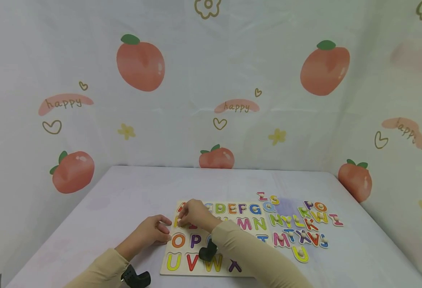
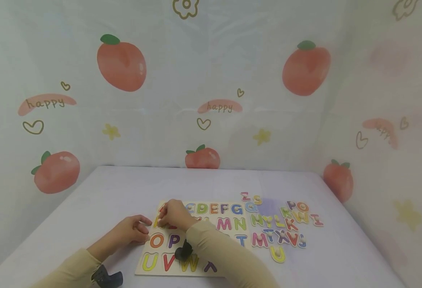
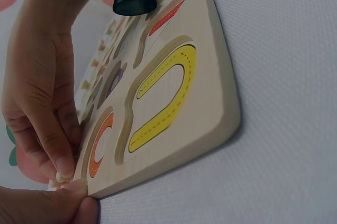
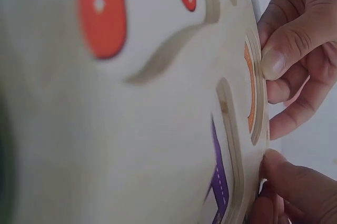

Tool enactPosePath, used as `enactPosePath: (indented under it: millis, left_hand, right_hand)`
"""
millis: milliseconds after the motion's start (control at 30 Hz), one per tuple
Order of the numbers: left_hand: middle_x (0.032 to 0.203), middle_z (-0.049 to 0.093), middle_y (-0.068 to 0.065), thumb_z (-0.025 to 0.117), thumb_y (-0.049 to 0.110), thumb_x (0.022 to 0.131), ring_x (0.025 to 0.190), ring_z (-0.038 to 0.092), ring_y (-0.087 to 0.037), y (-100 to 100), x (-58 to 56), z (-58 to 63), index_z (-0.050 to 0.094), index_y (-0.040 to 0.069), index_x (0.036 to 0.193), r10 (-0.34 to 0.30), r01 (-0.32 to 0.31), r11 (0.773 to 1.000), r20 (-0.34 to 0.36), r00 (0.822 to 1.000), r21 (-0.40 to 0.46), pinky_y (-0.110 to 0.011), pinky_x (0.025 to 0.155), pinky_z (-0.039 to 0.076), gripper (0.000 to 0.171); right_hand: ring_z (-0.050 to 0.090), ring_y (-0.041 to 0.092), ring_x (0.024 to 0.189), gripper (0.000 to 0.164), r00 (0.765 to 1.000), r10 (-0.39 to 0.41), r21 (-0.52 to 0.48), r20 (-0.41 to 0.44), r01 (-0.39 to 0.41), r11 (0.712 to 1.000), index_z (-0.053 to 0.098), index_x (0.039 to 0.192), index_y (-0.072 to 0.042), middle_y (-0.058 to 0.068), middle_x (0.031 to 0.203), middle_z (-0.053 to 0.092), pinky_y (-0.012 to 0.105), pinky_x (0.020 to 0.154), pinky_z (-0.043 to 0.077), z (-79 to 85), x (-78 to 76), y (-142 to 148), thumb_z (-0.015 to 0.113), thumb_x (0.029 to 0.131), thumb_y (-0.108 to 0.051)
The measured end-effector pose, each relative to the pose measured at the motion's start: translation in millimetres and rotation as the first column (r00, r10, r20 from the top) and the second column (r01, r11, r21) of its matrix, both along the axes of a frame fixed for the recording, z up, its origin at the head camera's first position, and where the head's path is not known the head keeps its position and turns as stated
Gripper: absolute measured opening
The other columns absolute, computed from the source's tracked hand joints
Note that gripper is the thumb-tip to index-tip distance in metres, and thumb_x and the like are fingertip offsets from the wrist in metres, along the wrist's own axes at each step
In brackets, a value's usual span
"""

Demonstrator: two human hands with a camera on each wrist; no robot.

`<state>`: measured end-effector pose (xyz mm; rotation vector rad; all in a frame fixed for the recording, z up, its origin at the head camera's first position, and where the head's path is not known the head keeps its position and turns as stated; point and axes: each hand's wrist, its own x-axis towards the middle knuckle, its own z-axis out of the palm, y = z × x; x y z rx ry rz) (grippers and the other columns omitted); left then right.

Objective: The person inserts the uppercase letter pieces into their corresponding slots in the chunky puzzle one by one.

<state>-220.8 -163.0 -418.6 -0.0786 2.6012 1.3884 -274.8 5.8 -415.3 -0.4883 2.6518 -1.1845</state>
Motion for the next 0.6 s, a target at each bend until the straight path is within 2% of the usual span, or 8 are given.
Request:
enactPosePath:
  millis: [333, 600]
  left_hand:
    - [0.078, 0.061, -0.006, 0.079, -0.002, 0.072, 0.065, 0.059, -0.014, -0.5, -2.1, -2.2, 0.061, -0.002, 0.109, 0.0, 0.0, 1.0, 0.004, 1.0, -0.017, -0.028, 0.06, 0.053, 0.041]
    - [0.079, 0.061, -0.006, 0.08, -0.002, 0.071, 0.067, 0.058, -0.015, -1.0, -2.4, -3.1, 0.061, -0.002, 0.109, -0.002, 0.002, 1.0, 0.006, 1.0, -0.005, -0.028, 0.06, 0.053, 0.042]
  right_hand:
    - [0.052, 0.007, 0.059, 0.017, 1.0, 0.016, 0.0, 0.016, -0.016, 1.0, 0.068, 0.08, -0.012, -0.005, 0.066, 0.059, 0.02, 0.053, 0.041, 7.8, 1.7, 6.6, 0.083, 0.073, -0.013]
    - [0.059, 0.013, 0.069, 0.022, 1.0, 0.021, -0.067, 0.023, -0.019, 0.998, 0.069, 0.094, -0.008, -0.001, 0.076, 0.064, 0.026, 0.061, 0.048, 26.3, 1.2, 39.4, 0.08, 0.078, -0.018]
